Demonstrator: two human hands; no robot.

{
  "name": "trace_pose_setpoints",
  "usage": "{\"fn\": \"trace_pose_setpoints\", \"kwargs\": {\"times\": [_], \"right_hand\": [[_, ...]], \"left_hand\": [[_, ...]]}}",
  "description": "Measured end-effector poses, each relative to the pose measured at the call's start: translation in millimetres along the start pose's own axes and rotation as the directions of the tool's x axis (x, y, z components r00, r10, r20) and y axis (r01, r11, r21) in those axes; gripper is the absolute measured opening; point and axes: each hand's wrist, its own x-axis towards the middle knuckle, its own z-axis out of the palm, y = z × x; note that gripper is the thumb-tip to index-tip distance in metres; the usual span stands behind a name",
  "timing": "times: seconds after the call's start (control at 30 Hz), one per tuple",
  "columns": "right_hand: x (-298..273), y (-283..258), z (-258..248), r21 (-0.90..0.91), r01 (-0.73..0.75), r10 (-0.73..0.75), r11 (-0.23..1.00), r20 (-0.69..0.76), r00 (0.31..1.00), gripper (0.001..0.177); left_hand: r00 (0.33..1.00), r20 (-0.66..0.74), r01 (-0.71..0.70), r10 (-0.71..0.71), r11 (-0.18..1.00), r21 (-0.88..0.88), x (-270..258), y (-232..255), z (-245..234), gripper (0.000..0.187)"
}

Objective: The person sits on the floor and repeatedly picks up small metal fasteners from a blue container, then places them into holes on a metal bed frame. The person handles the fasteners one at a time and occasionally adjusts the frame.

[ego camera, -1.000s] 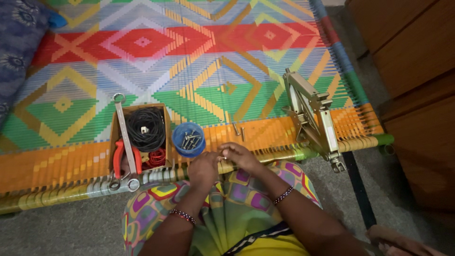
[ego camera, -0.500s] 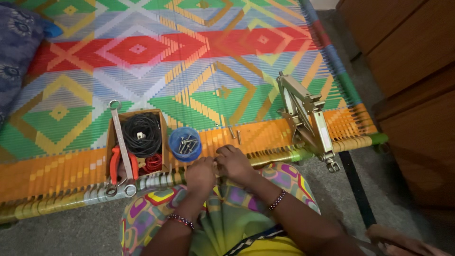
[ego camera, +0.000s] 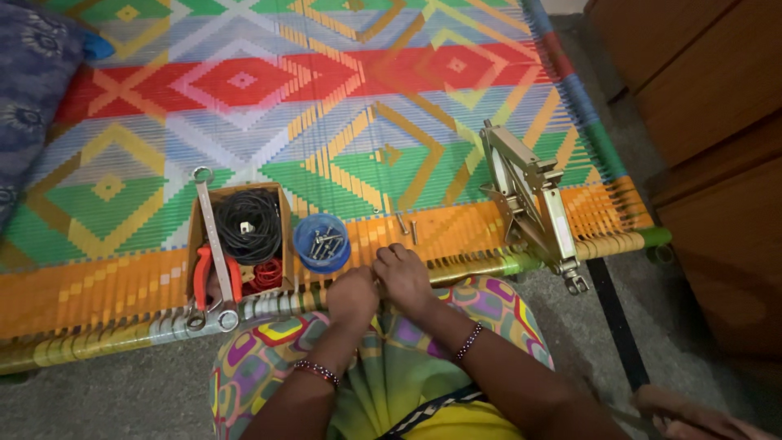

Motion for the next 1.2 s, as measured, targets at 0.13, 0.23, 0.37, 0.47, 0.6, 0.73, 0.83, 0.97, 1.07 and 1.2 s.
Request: {"fn": "trace_pose_setpoints", "kwargs": {"times": [0.13,0.23,0.37,0.47,0.6,0.73,0.83,0.97,1.07,1.2], "right_hand": [[1,-1,3,-0.013,0.021,-0.021,1.000,0.011,1.000,0.012],[2,-2,-1,0.023,0.060,-0.059,0.998,-0.037,0.998,0.013],[-2,11,-1,0.293,0.023,-0.046,0.956,0.072,0.996,0.019],[-11,26,15,0.373,-0.147,0.119,0.916,0.095,0.988,0.038],[-23,65,47,0.415,-0.250,0.244,0.874,0.068,0.967,0.044],[-28,99,72,0.468,-0.447,0.411,0.762,0.183,0.893,0.036],[-32,111,79,0.492,-0.444,0.411,0.749,0.179,0.894,0.030],[-34,113,85,0.596,-0.462,0.447,0.657,0.185,0.875,0.026],[-34,123,84,0.550,-0.455,0.471,0.700,0.125,0.874,0.025],[-37,148,85,0.715,-0.498,0.593,0.490,0.145,0.792,0.019]], "left_hand": [[0.991,0.108,0.083,-0.081,0.996,-0.013,3,-2,3,0.019],[0.986,0.139,0.100,-0.095,0.994,-0.032,3,-6,5,0.019],[0.986,0.135,0.104,-0.099,0.994,-0.033,0,-13,8,0.017],[0.980,0.167,0.106,-0.108,0.994,0.021,2,-16,8,0.016],[0.999,-0.012,0.044,-0.045,0.998,-0.042,0,-18,6,0.014],[0.989,-0.077,0.118,-0.126,0.988,-0.101,0,-20,3,0.015],[0.960,-0.266,0.057,-0.093,0.989,-0.139,4,-23,-5,0.014],[0.913,-0.364,0.132,-0.184,0.978,-0.163,10,-32,-26,0.013],[0.884,-0.415,0.156,-0.216,0.972,-0.173,11,-30,-40,0.016],[0.863,-0.482,0.072,-0.151,0.981,-0.178,18,-27,-47,0.017]]}}
